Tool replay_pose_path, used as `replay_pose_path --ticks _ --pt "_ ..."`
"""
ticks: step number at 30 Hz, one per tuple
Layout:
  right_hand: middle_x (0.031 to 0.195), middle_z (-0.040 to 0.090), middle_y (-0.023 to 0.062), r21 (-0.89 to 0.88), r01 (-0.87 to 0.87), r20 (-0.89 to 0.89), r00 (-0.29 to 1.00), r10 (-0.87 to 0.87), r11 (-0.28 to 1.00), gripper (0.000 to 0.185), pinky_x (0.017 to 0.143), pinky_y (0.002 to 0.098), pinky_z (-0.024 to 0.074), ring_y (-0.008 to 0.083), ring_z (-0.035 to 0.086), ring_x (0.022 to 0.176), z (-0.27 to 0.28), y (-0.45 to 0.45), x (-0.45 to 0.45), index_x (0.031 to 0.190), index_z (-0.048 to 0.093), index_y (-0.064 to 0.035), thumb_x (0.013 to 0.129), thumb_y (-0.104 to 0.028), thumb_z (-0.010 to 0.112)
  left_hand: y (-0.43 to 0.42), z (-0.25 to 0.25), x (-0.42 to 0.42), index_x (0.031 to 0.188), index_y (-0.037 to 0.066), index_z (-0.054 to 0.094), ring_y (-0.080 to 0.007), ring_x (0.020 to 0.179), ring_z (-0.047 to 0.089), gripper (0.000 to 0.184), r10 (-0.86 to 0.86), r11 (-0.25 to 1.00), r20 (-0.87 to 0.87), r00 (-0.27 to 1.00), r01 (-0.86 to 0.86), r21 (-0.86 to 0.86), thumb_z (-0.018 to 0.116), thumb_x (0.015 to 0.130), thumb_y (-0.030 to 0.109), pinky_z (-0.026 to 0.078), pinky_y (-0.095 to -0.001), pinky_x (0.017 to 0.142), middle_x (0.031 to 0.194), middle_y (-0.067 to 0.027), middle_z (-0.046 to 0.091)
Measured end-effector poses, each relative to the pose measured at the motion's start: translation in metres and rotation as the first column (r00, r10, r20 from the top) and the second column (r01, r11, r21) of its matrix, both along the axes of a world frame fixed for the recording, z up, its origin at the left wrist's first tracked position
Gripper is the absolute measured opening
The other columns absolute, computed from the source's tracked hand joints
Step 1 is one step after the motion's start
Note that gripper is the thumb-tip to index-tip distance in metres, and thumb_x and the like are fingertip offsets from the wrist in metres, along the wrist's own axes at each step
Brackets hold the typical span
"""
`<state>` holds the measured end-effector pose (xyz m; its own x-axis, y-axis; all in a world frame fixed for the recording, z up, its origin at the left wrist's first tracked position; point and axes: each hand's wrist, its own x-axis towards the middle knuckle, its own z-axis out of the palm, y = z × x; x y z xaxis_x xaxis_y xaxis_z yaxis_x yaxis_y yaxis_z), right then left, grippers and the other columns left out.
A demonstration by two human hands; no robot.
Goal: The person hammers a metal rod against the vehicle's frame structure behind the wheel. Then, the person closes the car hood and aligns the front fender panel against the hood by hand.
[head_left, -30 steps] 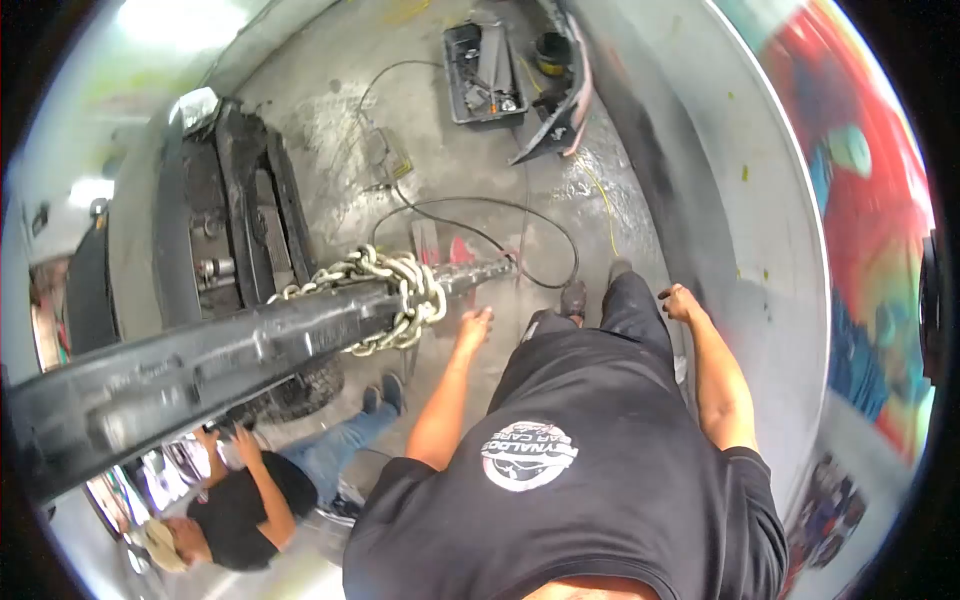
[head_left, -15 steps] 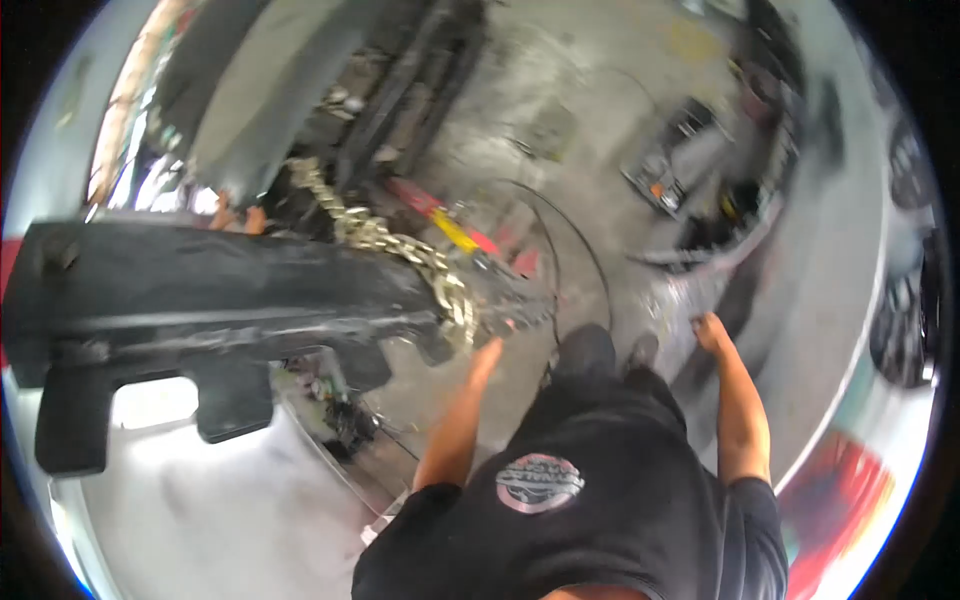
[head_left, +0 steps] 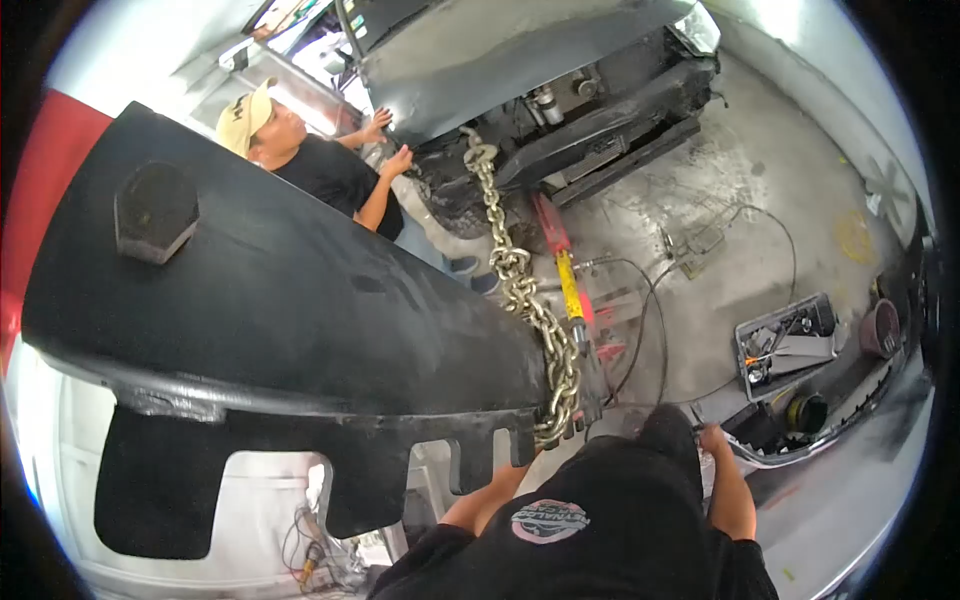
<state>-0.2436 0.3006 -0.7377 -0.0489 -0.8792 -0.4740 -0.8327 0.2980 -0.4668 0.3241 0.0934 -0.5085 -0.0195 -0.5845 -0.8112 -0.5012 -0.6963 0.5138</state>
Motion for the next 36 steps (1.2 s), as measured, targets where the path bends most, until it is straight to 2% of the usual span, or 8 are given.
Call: replay_pose_path --ticks 1,2,8,16,22,26,28,36 --pt "0.098 0.075 0.0204 0.050 -0.110 -0.028 0.993 0.112 0.993 0.029 0.085 0.0524 0.0570 0.0335 0.071 0.098 -0.018 -0.016 -0.016 0.110 0.073 -0.0077 0.087 -0.018 0.061 0.006 0.000 0.000 0.151 0.009 0.038 -0.0372 0.108 0.068 0.064 0.042 0.999 -0.001 0.999 -0.042 0.007 0.064 0.098 0.035 0.060 -0.0473 0.083 0.143 -0.0189 0.054" --pt "0.097 0.074 0.0204 0.061 0.451 0.366 0.820 -0.440 0.890 0.028 0.092 0.0505 0.0551 0.0354 0.071 0.096 -0.036 -0.027 -0.025 0.105 0.074 -0.0058 0.086 -0.019 0.059 0.009 0.000 -0.004 0.151 0.009 0.038 -0.0375 0.108 0.068 0.064 0.078 0.997 -0.005 0.997 -0.078 0.008 0.064 0.099 0.035 0.060 -0.0476 0.083 0.143 -0.0189 0.054" --pt "0.102 0.070 0.0301 0.070 0.056 0.065 0.996 -0.061 0.996 0.034 0.090 0.0512 0.0543 0.0466 0.068 0.096 0.116 -0.167 -0.091 0.100 0.073 0.0039 0.088 -0.018 0.050 0.029 -0.022 -0.048 0.154 0.010 0.036 -0.0395 0.108 0.068 0.065 0.222 0.975 -0.065 0.973 -0.222 0.013 0.061 0.100 0.037 0.060 -0.0490 0.084 0.147 -0.0184 0.052" --pt "0.109 0.074 0.0194 0.054 -0.565 -0.285 0.781 0.555 0.823 0.042 0.084 0.0391 0.0571 0.0338 0.072 0.094 0.025 -0.300 -0.232 0.117 0.073 -0.0058 0.078 -0.022 0.070 0.016 -0.048 -0.165 0.157 0.011 0.034 -0.0422 0.109 0.068 0.067 0.407 0.905 -0.226 0.885 -0.424 -0.034 0.058 0.101 0.039 0.060 -0.0510 0.086 0.151 -0.0177 0.049" --pt "0.111 0.072 0.0212 -0.140 -0.052 0.198 0.977 0.079 0.989 0.040 0.086 0.0458 0.0533 0.0338 0.069 0.099 0.018 -0.283 -0.345 0.119 0.071 -0.0036 0.082 -0.018 0.067 0.026 -0.010 -0.225 0.158 0.010 0.031 -0.0427 0.106 0.070 0.071 0.773 0.576 -0.367 0.517 -0.815 0.065 0.059 0.101 0.043 0.062 -0.0493 0.077 0.148 -0.0191 0.052" --pt "0.109 0.072 0.0219 -0.428 -0.473 -0.177 0.880 0.441 0.770 0.040 0.090 0.0517 0.0494 0.0335 0.067 0.106 -0.004 -0.212 -0.458 0.123 0.069 -0.0029 0.086 -0.016 0.064 0.010 0.081 -0.286 0.155 0.009 0.034 -0.0411 0.103 0.070 0.074 0.656 0.724 0.177 0.734 -0.678 0.127 0.064 0.098 0.046 0.061 -0.0507 0.078 0.140 -0.0205 0.057" --pt "0.121 0.072 0.0061 0.183 -0.486 -0.310 0.797 0.519 0.855 0.029 0.096 0.0515 0.0497 0.0299 0.067 0.106 -0.017 -0.179 -0.504 0.100 0.078 -0.0181 0.079 -0.037 0.070 0.035 0.061 -0.296 0.152 0.010 0.039 -0.0386 0.102 0.070 0.070 0.393 0.857 0.216 0.894 -0.441 0.268 0.064 0.098 0.046 0.060 -0.0504 0.079 0.138 -0.0203 0.059" --pt "0.113 0.074 0.0119 0.273 0.168 0.234 0.943 -0.235 0.947 0.035 0.087 0.0451 0.0536 0.0292 0.070 0.097 0.087 -0.228 -0.486 0.108 0.076 -0.0100 0.080 -0.029 0.066 -0.065 -0.075 -0.405 0.135 0.011 0.061 -0.0277 0.096 0.071 0.048 -0.164 0.985 0.003 0.986 0.164 0.062 0.063 0.098 0.041 0.059 -0.0480 0.078 0.121 -0.0175 0.068"
